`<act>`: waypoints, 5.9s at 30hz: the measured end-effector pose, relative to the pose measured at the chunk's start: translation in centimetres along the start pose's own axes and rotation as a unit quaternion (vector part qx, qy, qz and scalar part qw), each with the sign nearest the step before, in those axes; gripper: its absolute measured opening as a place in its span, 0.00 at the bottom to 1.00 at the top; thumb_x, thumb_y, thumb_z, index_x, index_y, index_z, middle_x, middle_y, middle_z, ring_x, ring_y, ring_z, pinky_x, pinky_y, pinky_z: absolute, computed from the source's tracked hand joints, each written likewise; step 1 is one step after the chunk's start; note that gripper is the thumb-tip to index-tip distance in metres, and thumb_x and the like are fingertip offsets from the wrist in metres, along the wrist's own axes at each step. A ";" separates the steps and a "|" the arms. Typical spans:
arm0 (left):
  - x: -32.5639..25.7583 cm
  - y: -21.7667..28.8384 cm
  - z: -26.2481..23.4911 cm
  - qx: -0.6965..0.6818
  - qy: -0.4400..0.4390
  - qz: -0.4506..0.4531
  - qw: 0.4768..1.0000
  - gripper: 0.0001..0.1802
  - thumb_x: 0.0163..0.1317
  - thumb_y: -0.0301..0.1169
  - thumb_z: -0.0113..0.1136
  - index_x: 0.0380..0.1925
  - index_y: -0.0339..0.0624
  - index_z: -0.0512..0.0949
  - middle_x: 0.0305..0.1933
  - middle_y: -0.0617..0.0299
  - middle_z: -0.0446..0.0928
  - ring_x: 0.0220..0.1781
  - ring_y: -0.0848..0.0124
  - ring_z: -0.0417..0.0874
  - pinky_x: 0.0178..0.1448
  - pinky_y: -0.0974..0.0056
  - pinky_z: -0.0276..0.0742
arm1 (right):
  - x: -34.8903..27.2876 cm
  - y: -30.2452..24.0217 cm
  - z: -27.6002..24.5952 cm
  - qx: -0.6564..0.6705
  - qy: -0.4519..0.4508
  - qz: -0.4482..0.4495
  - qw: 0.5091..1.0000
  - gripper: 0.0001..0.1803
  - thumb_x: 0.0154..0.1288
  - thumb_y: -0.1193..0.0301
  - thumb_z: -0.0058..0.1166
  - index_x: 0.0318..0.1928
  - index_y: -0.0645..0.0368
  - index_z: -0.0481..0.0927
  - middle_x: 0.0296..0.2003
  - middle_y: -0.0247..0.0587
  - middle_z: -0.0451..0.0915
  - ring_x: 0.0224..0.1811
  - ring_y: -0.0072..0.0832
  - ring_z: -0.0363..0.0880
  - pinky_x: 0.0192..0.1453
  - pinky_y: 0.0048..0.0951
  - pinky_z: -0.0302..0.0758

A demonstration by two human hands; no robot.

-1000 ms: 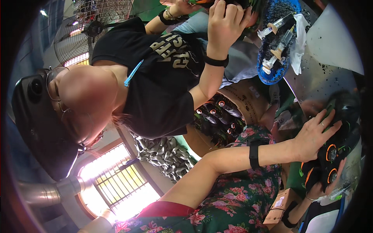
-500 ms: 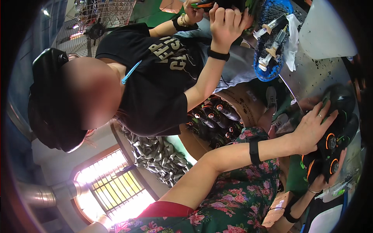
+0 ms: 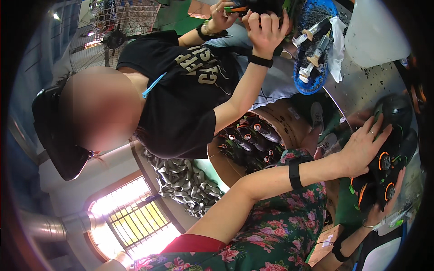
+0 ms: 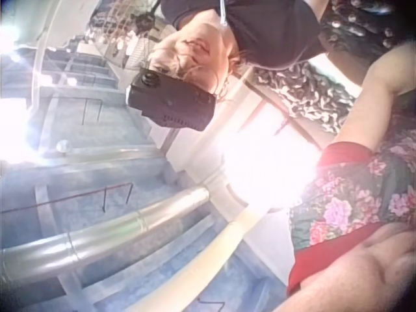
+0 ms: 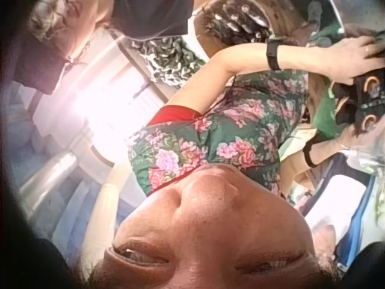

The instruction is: Inspecting, handling, and assembling cycling shoes at a factory workbench.

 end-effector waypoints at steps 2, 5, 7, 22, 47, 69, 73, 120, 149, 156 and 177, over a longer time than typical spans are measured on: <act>0.0 0.0 -0.1 0.001 -0.001 0.005 1.000 0.68 0.22 0.21 0.75 0.71 0.37 0.51 0.74 0.31 0.49 0.73 0.37 0.56 0.72 0.46 0.64 | 0.0 0.0 -0.1 -0.019 -0.017 0.017 1.000 0.40 0.69 0.50 0.40 0.69 0.74 0.60 0.70 0.60 0.60 0.73 0.51 0.59 0.75 0.47 0.55; 0.0 -0.1 0.1 0.002 0.001 0.003 1.000 0.68 0.21 0.21 0.75 0.71 0.37 0.52 0.73 0.31 0.49 0.73 0.36 0.57 0.71 0.46 0.65 | 0.1 -0.5 0.0 -0.027 -0.022 0.002 0.999 0.42 0.69 0.50 0.40 0.69 0.74 0.59 0.70 0.60 0.60 0.73 0.51 0.59 0.75 0.48 0.55; 0.0 -0.2 0.1 -0.007 0.006 0.007 1.000 0.67 0.21 0.21 0.74 0.71 0.36 0.52 0.73 0.31 0.50 0.72 0.36 0.58 0.70 0.46 0.66 | -0.1 -0.5 0.2 0.005 -0.001 -0.011 1.000 0.42 0.69 0.50 0.40 0.69 0.76 0.60 0.70 0.60 0.62 0.72 0.51 0.61 0.75 0.48 0.57; -0.2 -1.0 1.0 -0.024 0.071 0.007 0.997 0.56 0.31 0.23 0.72 0.69 0.39 0.60 0.72 0.34 0.55 0.71 0.38 0.61 0.68 0.45 0.67 | -0.5 -1.2 0.8 -0.056 0.036 -0.026 0.997 0.28 0.65 0.80 0.38 0.66 0.75 0.66 0.67 0.56 0.69 0.68 0.47 0.69 0.72 0.39 0.61; -5.0 2.4 -2.5 -0.082 0.072 -0.006 0.994 0.38 0.54 0.29 0.65 0.67 0.41 0.65 0.67 0.41 0.63 0.67 0.44 0.65 0.69 0.51 0.65 | -0.8 -1.0 1.4 0.002 0.075 -0.008 0.997 0.38 0.48 0.79 0.39 0.66 0.73 0.66 0.67 0.57 0.68 0.71 0.48 0.64 0.76 0.40 0.55; -5.4 5.5 0.8 0.066 -0.069 0.074 0.993 0.26 0.43 0.29 0.68 0.47 0.41 0.75 0.40 0.48 0.71 0.44 0.51 0.75 0.46 0.52 0.72 | -0.8 -0.3 1.7 -0.016 0.102 0.005 0.995 0.36 0.48 0.88 0.42 0.64 0.69 0.71 0.64 0.52 0.73 0.69 0.45 0.69 0.73 0.41 0.61; -5.3 5.4 0.8 0.083 -0.082 0.086 0.989 0.24 0.44 0.31 0.67 0.45 0.42 0.76 0.39 0.48 0.72 0.44 0.52 0.76 0.46 0.53 0.70 | -0.7 -0.5 1.4 -0.030 0.081 0.008 0.996 0.38 0.48 0.88 0.42 0.65 0.69 0.69 0.65 0.53 0.71 0.69 0.45 0.68 0.73 0.40 0.61; -3.7 4.2 4.3 0.212 -0.212 0.069 0.952 0.11 0.47 0.29 0.65 0.34 0.46 0.82 0.30 0.54 0.82 0.37 0.59 0.86 0.42 0.56 0.78 | -2.0 0.8 3.1 0.093 0.216 -0.009 0.972 0.32 0.51 0.84 0.50 0.61 0.67 0.74 0.63 0.51 0.74 0.66 0.43 0.71 0.71 0.39 0.62; -4.3 3.5 4.7 0.012 -0.186 -0.095 0.978 0.21 0.52 0.27 0.63 0.49 0.39 0.79 0.38 0.42 0.79 0.43 0.48 0.82 0.47 0.49 0.79 | -2.2 1.5 2.9 0.098 0.212 0.034 0.972 0.31 0.60 0.63 0.60 0.61 0.67 0.74 0.62 0.52 0.73 0.67 0.42 0.70 0.71 0.38 0.63; -4.8 3.8 4.5 0.139 -0.211 0.000 0.968 0.21 0.48 0.31 0.67 0.46 0.45 0.80 0.38 0.48 0.80 0.42 0.52 0.83 0.46 0.51 0.79 | -2.0 1.0 2.9 0.045 0.224 0.036 0.973 0.26 0.56 0.73 0.58 0.58 0.63 0.78 0.59 0.48 0.77 0.62 0.42 0.73 0.68 0.37 0.64; -5.4 3.8 2.7 0.214 -0.167 0.098 0.957 0.18 0.48 0.39 0.67 0.41 0.54 0.79 0.27 0.58 0.78 0.34 0.59 0.83 0.35 0.53 0.77 | 4.2 5.5 -6.1 0.237 0.139 0.132 0.952 0.34 0.57 0.75 0.51 0.68 0.62 0.67 0.65 0.44 0.71 0.66 0.34 0.71 0.65 0.36 0.67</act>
Point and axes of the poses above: each hand's wrist, its own x-axis towards the middle knuckle, its own z-axis out of the palm, y = z × x, the point moved 2 cm from there along x, towards the middle knuckle
